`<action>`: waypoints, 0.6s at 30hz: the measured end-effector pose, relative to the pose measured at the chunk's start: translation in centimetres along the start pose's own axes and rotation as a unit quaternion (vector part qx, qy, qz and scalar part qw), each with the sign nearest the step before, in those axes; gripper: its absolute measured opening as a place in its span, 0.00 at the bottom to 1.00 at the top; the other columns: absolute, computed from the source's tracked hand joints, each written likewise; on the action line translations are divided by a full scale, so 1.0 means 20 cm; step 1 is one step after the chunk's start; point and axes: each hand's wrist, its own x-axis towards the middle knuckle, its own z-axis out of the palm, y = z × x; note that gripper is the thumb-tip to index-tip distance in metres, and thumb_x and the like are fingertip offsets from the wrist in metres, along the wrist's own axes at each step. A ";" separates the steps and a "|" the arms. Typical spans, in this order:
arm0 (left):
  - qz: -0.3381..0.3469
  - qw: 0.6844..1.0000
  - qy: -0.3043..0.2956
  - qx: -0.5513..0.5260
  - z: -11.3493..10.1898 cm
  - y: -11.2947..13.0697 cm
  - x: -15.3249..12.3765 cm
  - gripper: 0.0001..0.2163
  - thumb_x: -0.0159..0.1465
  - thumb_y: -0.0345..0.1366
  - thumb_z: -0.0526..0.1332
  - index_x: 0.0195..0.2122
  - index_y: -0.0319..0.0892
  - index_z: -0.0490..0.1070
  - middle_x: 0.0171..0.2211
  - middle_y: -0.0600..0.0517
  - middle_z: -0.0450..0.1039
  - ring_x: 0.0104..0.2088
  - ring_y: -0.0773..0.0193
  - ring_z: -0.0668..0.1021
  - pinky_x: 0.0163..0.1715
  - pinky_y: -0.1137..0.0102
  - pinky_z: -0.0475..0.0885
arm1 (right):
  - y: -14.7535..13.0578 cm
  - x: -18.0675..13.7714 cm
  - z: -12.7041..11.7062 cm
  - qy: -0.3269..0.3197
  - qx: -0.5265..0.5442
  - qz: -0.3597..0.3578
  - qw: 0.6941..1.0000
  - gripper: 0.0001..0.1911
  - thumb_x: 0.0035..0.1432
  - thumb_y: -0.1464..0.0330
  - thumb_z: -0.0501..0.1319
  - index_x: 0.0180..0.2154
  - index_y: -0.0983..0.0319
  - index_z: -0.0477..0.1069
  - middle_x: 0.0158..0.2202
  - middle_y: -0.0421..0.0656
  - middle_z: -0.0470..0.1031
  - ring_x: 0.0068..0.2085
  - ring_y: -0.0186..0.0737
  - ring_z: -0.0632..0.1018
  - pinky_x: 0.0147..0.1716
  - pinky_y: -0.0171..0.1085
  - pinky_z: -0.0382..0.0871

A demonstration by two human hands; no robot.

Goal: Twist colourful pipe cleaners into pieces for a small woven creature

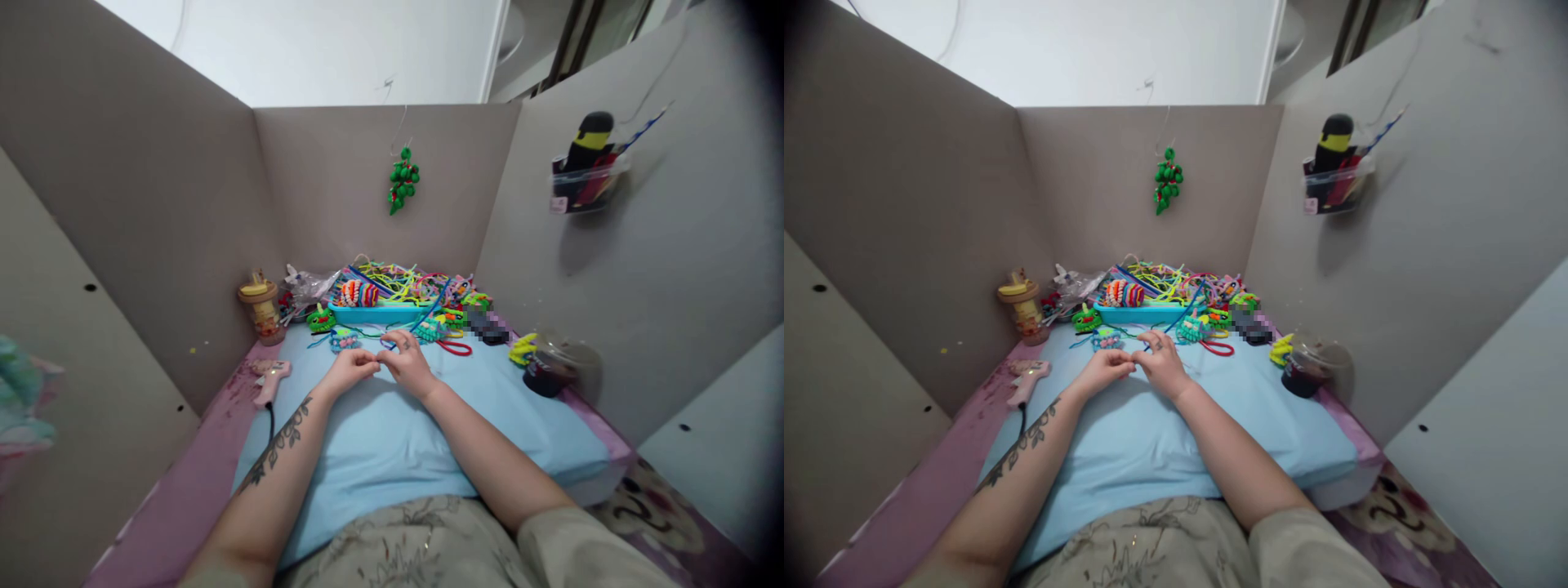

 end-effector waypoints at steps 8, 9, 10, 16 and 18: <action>-0.013 0.994 0.040 -0.104 0.00 0.04 0.00 0.13 0.51 0.42 0.63 0.28 0.37 0.67 0.25 0.51 0.72 0.24 0.69 0.73 0.25 0.74 0.67 | -0.02 -0.01 0.00 0.101 0.073 0.072 0.990 0.08 0.55 0.72 0.56 0.37 0.59 0.69 0.41 0.47 0.67 0.48 0.46 0.67 0.48 0.49 0.61; -0.015 0.993 0.039 -0.111 0.00 0.04 -0.01 0.13 0.51 0.42 0.64 0.29 0.37 0.67 0.25 0.51 0.72 0.25 0.68 0.74 0.25 0.74 0.68 | -0.03 -0.01 0.01 0.086 0.100 0.083 0.988 0.07 0.55 0.72 0.56 0.37 0.59 0.69 0.39 0.46 0.68 0.45 0.45 0.68 0.45 0.47 0.63; -0.016 0.993 0.040 -0.113 0.00 0.04 -0.01 0.13 0.51 0.42 0.64 0.29 0.38 0.66 0.25 0.52 0.71 0.26 0.67 0.74 0.26 0.73 0.68 | -0.03 -0.01 0.03 0.069 0.127 0.092 0.985 0.07 0.55 0.72 0.56 0.38 0.59 0.69 0.38 0.46 0.68 0.43 0.43 0.69 0.43 0.45 0.65; 0.015 0.992 0.092 -0.080 -0.01 0.02 0.01 0.13 0.49 0.43 0.64 0.26 0.38 0.66 0.22 0.55 0.66 0.21 0.72 0.68 0.21 0.76 0.64 | -0.07 0.00 0.09 0.037 0.194 0.142 0.970 0.06 0.52 0.67 0.59 0.34 0.61 0.67 0.32 0.42 0.70 0.34 0.38 0.71 0.28 0.34 0.66; 0.013 0.993 0.092 -0.078 -0.01 0.02 0.01 0.12 0.49 0.42 0.64 0.26 0.39 0.66 0.22 0.56 0.65 0.20 0.73 0.66 0.19 0.76 0.62 | -0.07 0.00 0.10 0.040 0.198 0.151 0.968 0.04 0.53 0.68 0.58 0.32 0.61 0.67 0.29 0.41 0.70 0.32 0.37 0.71 0.27 0.34 0.65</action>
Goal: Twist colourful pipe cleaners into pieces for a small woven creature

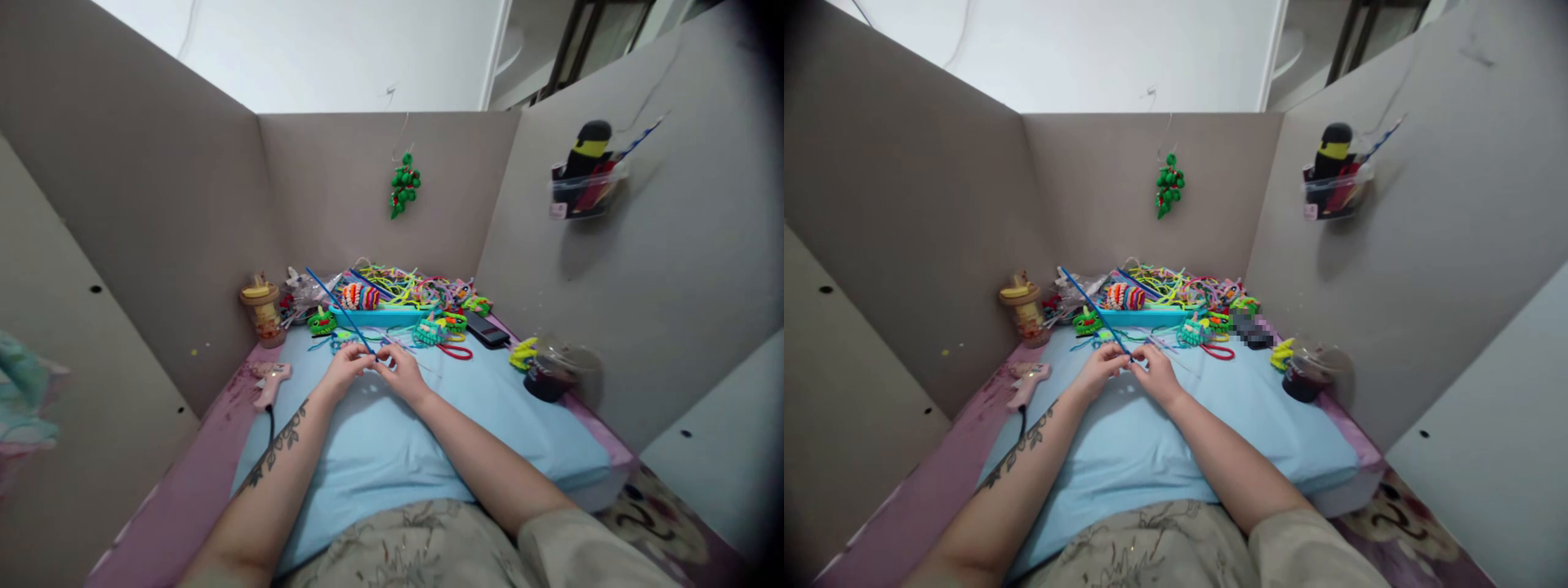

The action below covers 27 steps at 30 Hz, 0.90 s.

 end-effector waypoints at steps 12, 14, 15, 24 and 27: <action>-0.012 0.997 0.022 -0.067 0.05 -0.02 0.01 0.11 0.48 0.40 0.64 0.27 0.38 0.67 0.24 0.56 0.65 0.21 0.74 0.66 0.19 0.78 0.58 | -0.02 -0.01 0.01 -0.004 -0.090 -0.015 0.996 0.02 0.53 0.71 0.55 0.29 0.61 0.66 0.27 0.42 0.68 0.32 0.39 0.70 0.33 0.36 0.64; -0.010 0.998 0.022 -0.057 0.06 -0.03 0.01 0.11 0.49 0.40 0.64 0.27 0.38 0.67 0.23 0.56 0.65 0.22 0.73 0.66 0.19 0.78 0.59 | -0.01 -0.01 0.02 0.002 -0.091 -0.003 0.996 0.04 0.52 0.73 0.54 0.28 0.61 0.65 0.26 0.41 0.68 0.30 0.38 0.69 0.32 0.36 0.63; -0.003 0.999 0.028 -0.046 0.06 -0.03 0.01 0.12 0.49 0.41 0.64 0.27 0.38 0.68 0.22 0.56 0.65 0.22 0.72 0.67 0.20 0.77 0.60 | -0.01 -0.01 0.02 0.004 -0.092 0.004 0.996 0.04 0.52 0.73 0.54 0.27 0.61 0.65 0.25 0.40 0.67 0.29 0.37 0.69 0.31 0.35 0.63; 0.001 0.995 0.099 -0.019 0.04 -0.03 0.01 0.14 0.50 0.45 0.63 0.27 0.36 0.72 0.25 0.51 0.70 0.25 0.68 0.71 0.26 0.73 0.69 | 0.00 0.00 -0.01 0.015 -0.028 0.048 0.998 0.03 0.50 0.71 0.57 0.27 0.61 0.69 0.27 0.40 0.69 0.28 0.34 0.70 0.31 0.34 0.63; 0.001 0.994 0.107 -0.016 0.04 -0.04 0.01 0.14 0.49 0.44 0.64 0.30 0.37 0.74 0.24 0.51 0.72 0.26 0.66 0.73 0.27 0.72 0.69 | 0.00 0.02 -0.02 0.044 0.015 0.056 0.997 0.04 0.50 0.70 0.57 0.26 0.61 0.70 0.27 0.40 0.69 0.30 0.35 0.70 0.32 0.34 0.64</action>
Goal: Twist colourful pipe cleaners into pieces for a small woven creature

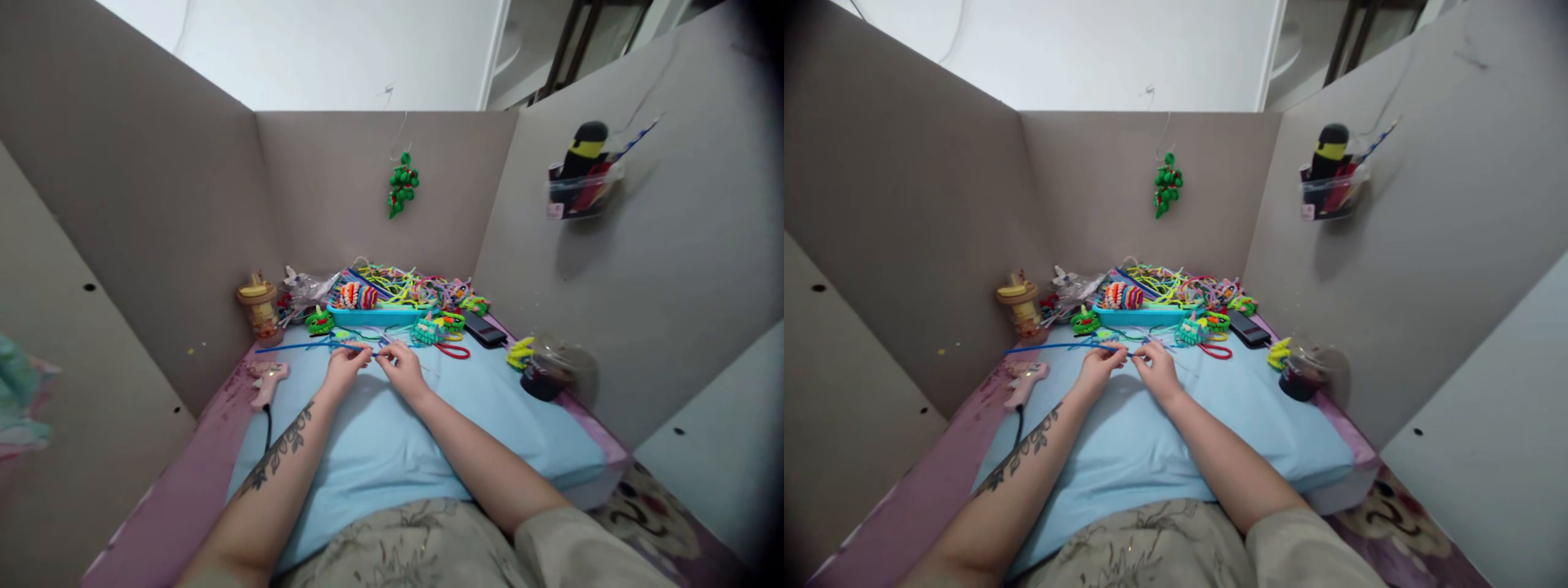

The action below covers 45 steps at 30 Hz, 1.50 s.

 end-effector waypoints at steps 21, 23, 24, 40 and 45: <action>0.014 0.998 0.060 0.019 -0.02 0.01 0.01 0.16 0.47 0.42 0.66 0.32 0.35 0.74 0.23 0.49 0.73 0.24 0.64 0.74 0.25 0.72 0.66 | 0.05 0.01 -0.01 -0.039 -0.077 -0.006 0.996 0.07 0.49 0.74 0.55 0.22 0.61 0.64 0.25 0.40 0.66 0.32 0.37 0.68 0.33 0.35 0.59; 0.016 0.998 0.051 0.029 -0.02 0.01 0.01 0.16 0.48 0.41 0.65 0.35 0.35 0.74 0.23 0.49 0.73 0.24 0.65 0.74 0.25 0.72 0.66 | 0.06 0.01 -0.01 -0.059 -0.085 -0.005 0.995 0.06 0.49 0.73 0.55 0.22 0.61 0.64 0.25 0.40 0.66 0.32 0.37 0.68 0.34 0.35 0.59; 0.021 0.998 0.042 0.028 -0.02 0.01 0.01 0.17 0.48 0.41 0.65 0.37 0.35 0.74 0.23 0.49 0.74 0.25 0.65 0.74 0.25 0.72 0.66 | 0.06 0.01 0.00 -0.058 -0.080 0.003 0.995 0.06 0.49 0.73 0.55 0.22 0.61 0.64 0.25 0.40 0.66 0.31 0.37 0.68 0.34 0.35 0.59; -0.005 0.988 -0.155 -0.006 -0.03 -0.01 0.00 0.10 0.51 0.40 0.63 0.29 0.37 0.73 0.25 0.53 0.68 0.25 0.70 0.67 0.27 0.74 0.63 | 0.04 0.02 -0.02 -0.182 0.206 0.184 0.944 0.14 0.46 0.60 0.61 0.20 0.63 0.62 0.14 0.32 0.57 0.17 0.27 0.58 0.18 0.30 0.49; -0.010 0.986 -0.160 -0.041 -0.03 0.01 0.00 0.11 0.48 0.41 0.65 0.23 0.38 0.68 0.19 0.57 0.61 0.21 0.73 0.62 0.22 0.76 0.57 | 0.01 0.02 -0.02 -0.187 0.205 0.199 0.940 0.12 0.47 0.60 0.60 0.24 0.63 0.67 0.15 0.33 0.60 0.16 0.27 0.59 0.16 0.29 0.51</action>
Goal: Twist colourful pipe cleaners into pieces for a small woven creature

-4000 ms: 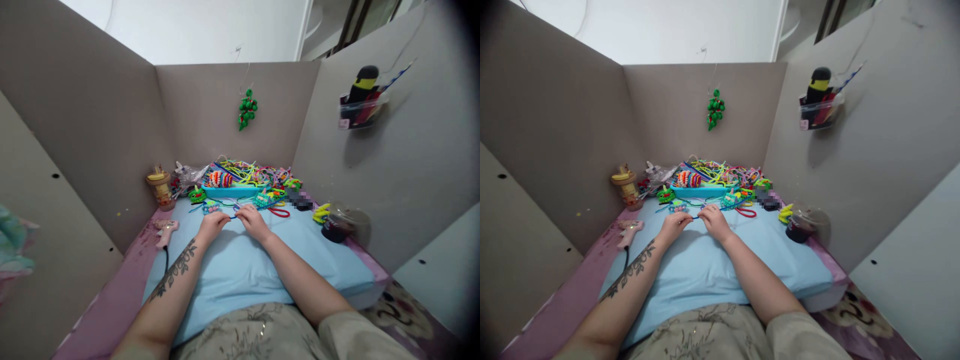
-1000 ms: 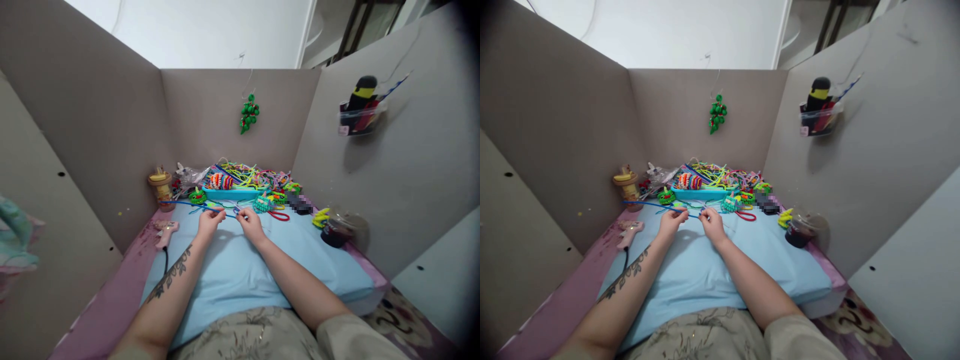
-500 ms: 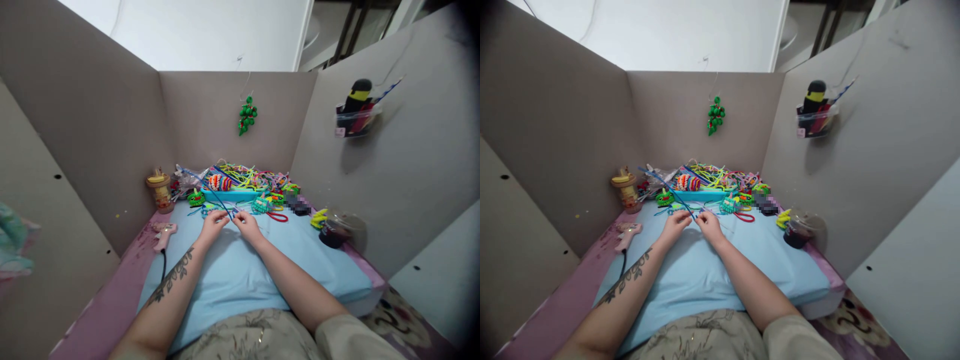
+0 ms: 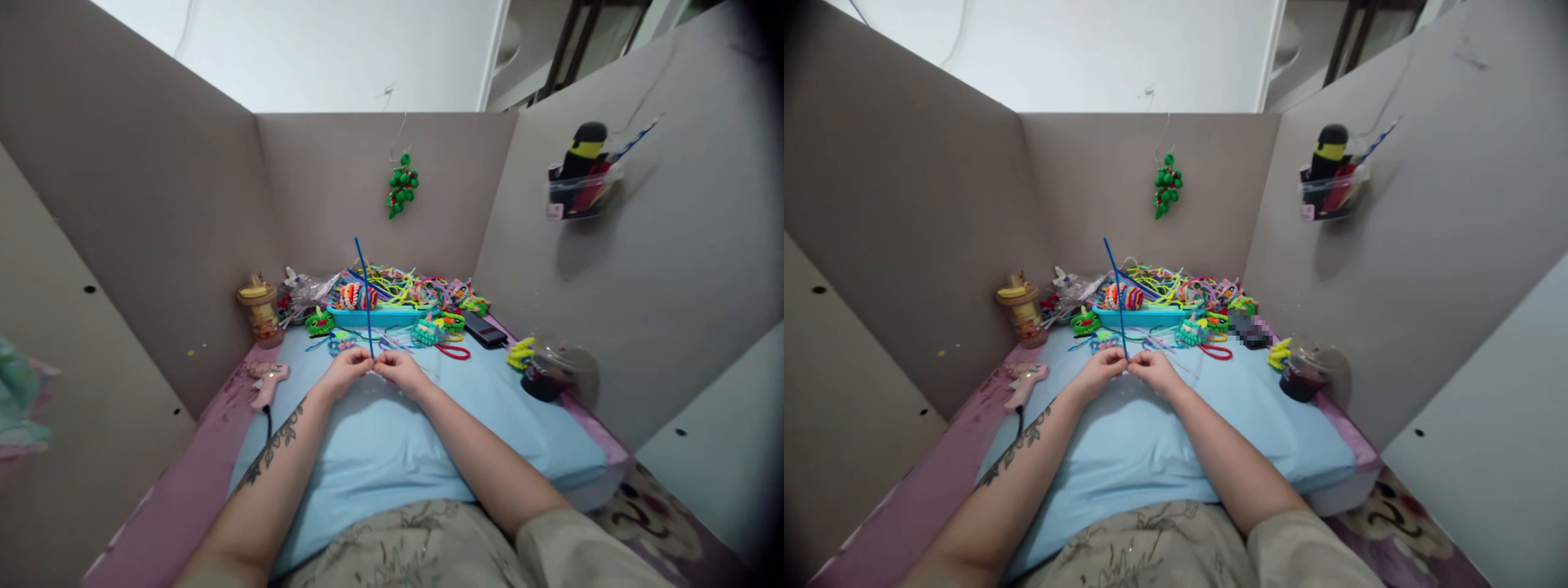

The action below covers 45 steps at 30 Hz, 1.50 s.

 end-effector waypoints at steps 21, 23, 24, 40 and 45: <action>-0.076 0.978 0.083 -0.174 0.06 -0.01 0.00 0.15 0.44 0.42 0.69 0.28 0.38 0.70 0.26 0.53 0.67 0.25 0.73 0.69 0.20 0.79 0.59 | 0.01 -0.03 0.05 0.179 -0.285 -0.277 0.900 0.09 0.57 0.68 0.55 0.33 0.59 0.74 0.30 0.43 0.74 0.35 0.38 0.73 0.38 0.39 0.67; -0.069 0.980 0.081 -0.169 0.06 0.00 0.00 0.14 0.44 0.41 0.69 0.28 0.38 0.71 0.26 0.53 0.67 0.24 0.73 0.68 0.21 0.79 0.60 | 0.00 -0.03 0.05 0.189 -0.275 -0.276 0.901 0.08 0.57 0.68 0.55 0.32 0.59 0.74 0.29 0.43 0.74 0.34 0.38 0.73 0.37 0.38 0.67; -0.065 0.980 0.082 -0.168 0.06 0.00 0.01 0.14 0.44 0.41 0.69 0.28 0.38 0.72 0.25 0.53 0.67 0.24 0.74 0.68 0.21 0.79 0.60 | 0.00 -0.03 0.05 0.195 -0.270 -0.275 0.902 0.08 0.56 0.68 0.56 0.31 0.59 0.74 0.28 0.43 0.74 0.33 0.38 0.73 0.36 0.38 0.67; -0.069 0.986 0.088 -0.126 0.04 -0.02 0.01 0.19 0.44 0.44 0.68 0.35 0.40 0.74 0.30 0.50 0.71 0.28 0.70 0.70 0.26 0.76 0.64 | -0.05 -0.03 0.04 0.167 -0.162 -0.195 0.953 0.07 0.51 0.67 0.60 0.25 0.61 0.74 0.25 0.42 0.74 0.29 0.37 0.72 0.32 0.36 0.66; -0.026 0.997 0.040 -0.055 0.02 0.00 0.00 0.16 0.49 0.45 0.64 0.34 0.39 0.74 0.25 0.53 0.68 0.24 0.72 0.66 0.25 0.76 0.60 | -0.05 -0.02 0.03 0.119 -0.068 -0.120 0.983 0.07 0.46 0.66 0.62 0.23 0.63 0.74 0.23 0.41 0.74 0.26 0.35 0.72 0.28 0.34 0.65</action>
